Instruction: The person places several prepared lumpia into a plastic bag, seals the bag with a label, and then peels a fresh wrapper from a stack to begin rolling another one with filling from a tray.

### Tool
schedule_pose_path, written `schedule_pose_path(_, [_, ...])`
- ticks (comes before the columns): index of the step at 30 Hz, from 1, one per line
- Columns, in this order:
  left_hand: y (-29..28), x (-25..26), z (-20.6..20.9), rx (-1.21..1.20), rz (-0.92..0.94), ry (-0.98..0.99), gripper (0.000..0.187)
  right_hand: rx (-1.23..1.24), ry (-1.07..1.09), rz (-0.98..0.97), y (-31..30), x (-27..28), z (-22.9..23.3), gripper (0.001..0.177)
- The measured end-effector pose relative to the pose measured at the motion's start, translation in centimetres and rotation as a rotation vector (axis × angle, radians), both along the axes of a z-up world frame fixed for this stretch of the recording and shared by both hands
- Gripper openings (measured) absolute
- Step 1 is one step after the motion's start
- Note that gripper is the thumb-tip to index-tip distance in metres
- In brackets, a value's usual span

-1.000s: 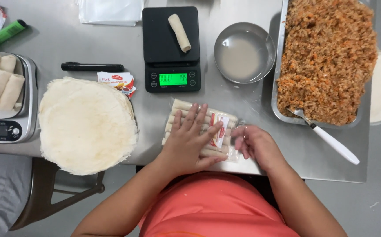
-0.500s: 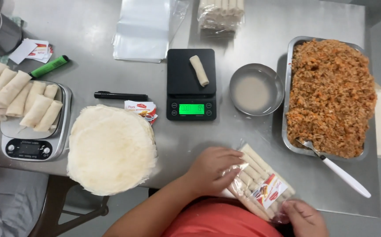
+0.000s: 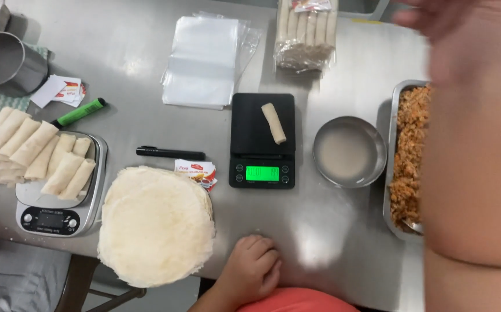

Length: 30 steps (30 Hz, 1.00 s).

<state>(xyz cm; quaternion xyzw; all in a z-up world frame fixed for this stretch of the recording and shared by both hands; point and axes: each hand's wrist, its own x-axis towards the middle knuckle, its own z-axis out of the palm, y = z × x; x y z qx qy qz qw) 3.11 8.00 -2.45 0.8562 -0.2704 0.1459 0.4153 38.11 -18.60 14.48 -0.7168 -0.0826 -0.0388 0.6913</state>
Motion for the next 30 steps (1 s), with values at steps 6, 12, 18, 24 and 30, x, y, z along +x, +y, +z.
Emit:
schedule_pose_path(6, [-0.2,0.3,-0.7,0.021,0.02,0.081,0.009,0.511,0.279,-0.369,13.5,5.4,-9.0,0.016])
schedule_pose_path(12, [0.0,0.4,-0.4,-0.022,0.032,0.077,0.006,0.42,0.659,-0.216,13.6,-1.0,-9.0,0.032])
schedule_pose_path(18, [2.6,-1.5,1.1,-0.041,0.176,-0.088,0.01,-0.418,0.206,0.065,5.0,-22.7,-12.4,0.03])
schedule_pose_path(24, [10.1,-3.8,-0.8,0.485,0.73,0.238,0.092,-0.819,-0.529,0.273,-5.2,-35.7,-21.0,0.024])
schedule_pose_path(30, [13.4,-3.0,7.7,0.088,0.952,1.042,0.053,-0.936,-0.273,-0.02,-5.4,-36.6,-20.5,0.021])
